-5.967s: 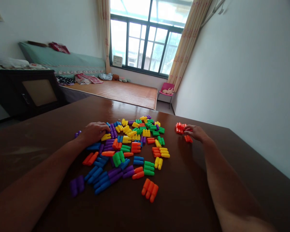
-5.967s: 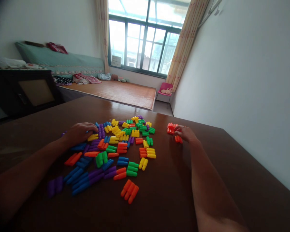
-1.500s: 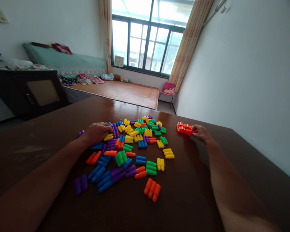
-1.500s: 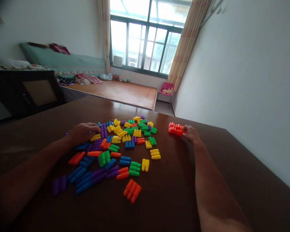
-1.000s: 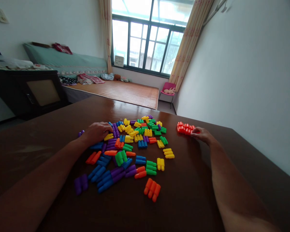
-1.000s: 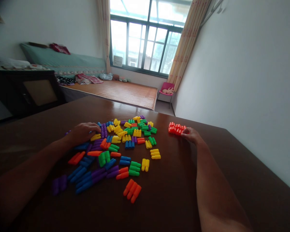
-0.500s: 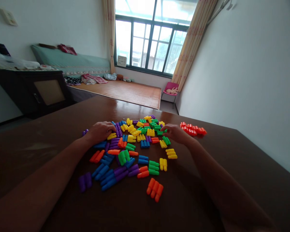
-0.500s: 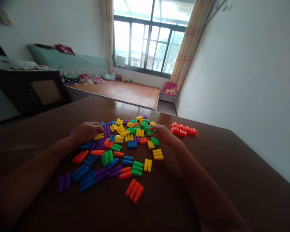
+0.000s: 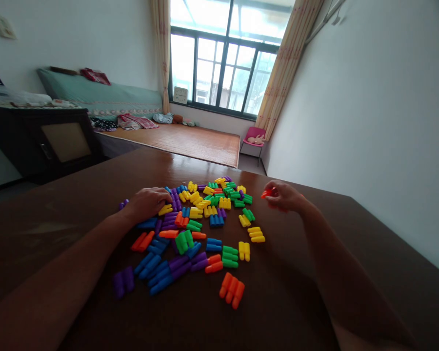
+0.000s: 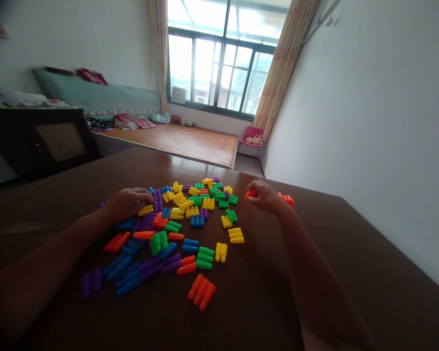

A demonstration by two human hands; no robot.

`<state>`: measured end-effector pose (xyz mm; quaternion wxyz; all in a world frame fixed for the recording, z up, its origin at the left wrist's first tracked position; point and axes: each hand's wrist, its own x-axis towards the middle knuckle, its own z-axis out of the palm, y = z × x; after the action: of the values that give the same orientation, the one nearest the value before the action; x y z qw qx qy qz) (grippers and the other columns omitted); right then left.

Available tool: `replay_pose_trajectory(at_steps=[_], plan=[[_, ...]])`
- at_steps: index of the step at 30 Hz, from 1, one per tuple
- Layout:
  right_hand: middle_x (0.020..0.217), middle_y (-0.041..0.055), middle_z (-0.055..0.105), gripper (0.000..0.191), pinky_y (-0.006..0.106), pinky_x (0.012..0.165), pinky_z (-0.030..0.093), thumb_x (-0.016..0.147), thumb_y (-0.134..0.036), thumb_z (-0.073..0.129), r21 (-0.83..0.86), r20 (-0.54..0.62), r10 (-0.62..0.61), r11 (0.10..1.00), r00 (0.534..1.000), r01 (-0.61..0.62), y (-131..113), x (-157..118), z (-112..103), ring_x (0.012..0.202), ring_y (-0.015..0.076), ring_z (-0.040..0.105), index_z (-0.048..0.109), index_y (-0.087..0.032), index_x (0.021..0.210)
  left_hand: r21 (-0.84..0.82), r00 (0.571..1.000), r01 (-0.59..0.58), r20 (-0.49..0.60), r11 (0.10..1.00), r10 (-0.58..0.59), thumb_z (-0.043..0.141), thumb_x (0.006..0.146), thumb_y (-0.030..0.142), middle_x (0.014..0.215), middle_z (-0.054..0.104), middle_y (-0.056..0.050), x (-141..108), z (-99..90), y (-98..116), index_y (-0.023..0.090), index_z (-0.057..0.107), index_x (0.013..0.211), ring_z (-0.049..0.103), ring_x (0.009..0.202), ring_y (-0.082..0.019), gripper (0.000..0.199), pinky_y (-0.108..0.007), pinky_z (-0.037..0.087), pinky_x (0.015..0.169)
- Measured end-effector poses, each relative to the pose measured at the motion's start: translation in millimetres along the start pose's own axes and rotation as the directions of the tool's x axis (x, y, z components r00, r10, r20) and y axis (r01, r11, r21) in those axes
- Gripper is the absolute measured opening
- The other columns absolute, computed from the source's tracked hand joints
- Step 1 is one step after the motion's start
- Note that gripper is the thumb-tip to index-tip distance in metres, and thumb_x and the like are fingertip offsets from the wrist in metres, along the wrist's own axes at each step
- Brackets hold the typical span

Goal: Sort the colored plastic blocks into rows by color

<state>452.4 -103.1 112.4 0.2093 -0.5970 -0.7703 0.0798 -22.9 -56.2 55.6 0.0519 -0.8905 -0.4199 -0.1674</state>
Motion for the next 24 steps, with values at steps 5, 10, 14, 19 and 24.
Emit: replay_pose_trajectory(at_steps=[5, 10, 14, 19, 24], plan=[[0.075, 0.0038, 0.067, 0.025, 0.025, 0.060, 0.045, 0.059, -0.028, 0.073, -0.098, -0.085, 0.438, 0.890, 0.895, -0.445, 96, -28, -43, 0.069, 0.0169, 0.060, 0.064, -0.017, 0.080, -0.006, 1.000, 0.014, -0.005, 1.000, -0.014, 0.043, 0.080, 0.025, 0.099, 0.070, 0.000, 0, 1.0, -1, 0.028, 0.072, 0.090, 0.063, 0.092, -0.018, 0.031, -0.028, 0.047, 0.082], [0.055, 0.0002, 0.059, 0.017, 0.026, 0.056, 0.041, 0.056, -0.029, 0.074, -0.128, 0.034, 0.544, 0.834, 0.838, -0.536, 121, -38, -20, 0.060, 0.0172, 0.057, 0.062, -0.017, 0.057, 0.005, 1.000, 0.015, -0.002, 1.000, -0.015, 0.043, 0.081, 0.024, 0.101, 0.070, 0.000, 1, 0.4, 0, 0.028, 0.072, 0.090, 0.063, 0.094, -0.019, 0.030, -0.028, 0.047, 0.083], [0.052, -0.0001, 0.057, 0.020, 0.026, 0.055, 0.041, 0.053, -0.031, 0.076, -0.062, 0.065, 0.528, 0.849, 0.847, -0.524, 124, -37, -10, 0.057, 0.0160, 0.055, 0.062, -0.017, 0.054, 0.007, 1.000, 0.016, 0.002, 1.000, -0.016, 0.043, 0.081, 0.023, 0.101, 0.070, -0.001, 0, -0.3, 0, 0.027, 0.072, 0.090, 0.064, 0.093, -0.019, 0.030, -0.028, 0.047, 0.083], [0.058, -0.0001, 0.062, 0.016, 0.025, 0.057, 0.043, 0.053, -0.027, 0.076, -0.030, 0.034, 0.541, 0.841, 0.840, -0.540, 131, -38, -8, 0.059, 0.0153, 0.058, 0.063, -0.018, 0.058, 0.001, 1.000, 0.009, 0.007, 1.000, -0.009, 0.043, 0.081, 0.024, 0.101, 0.070, 0.000, 0, -0.3, 0, 0.027, 0.072, 0.090, 0.063, 0.093, -0.019, 0.030, -0.028, 0.047, 0.082], [0.064, 0.0015, 0.066, 0.011, 0.025, 0.058, 0.043, 0.059, -0.024, 0.073, -0.113, -0.052, 0.541, 0.832, 0.839, -0.543, 134, -34, -2, 0.062, 0.0152, 0.061, 0.064, -0.018, 0.063, 0.007, 1.000, 0.021, 0.010, 1.000, -0.021, 0.043, 0.081, 0.024, 0.101, 0.070, -0.001, 1, -1.7, 3, 0.026, 0.072, 0.091, 0.063, 0.093, -0.019, 0.031, -0.028, 0.047, 0.082]])
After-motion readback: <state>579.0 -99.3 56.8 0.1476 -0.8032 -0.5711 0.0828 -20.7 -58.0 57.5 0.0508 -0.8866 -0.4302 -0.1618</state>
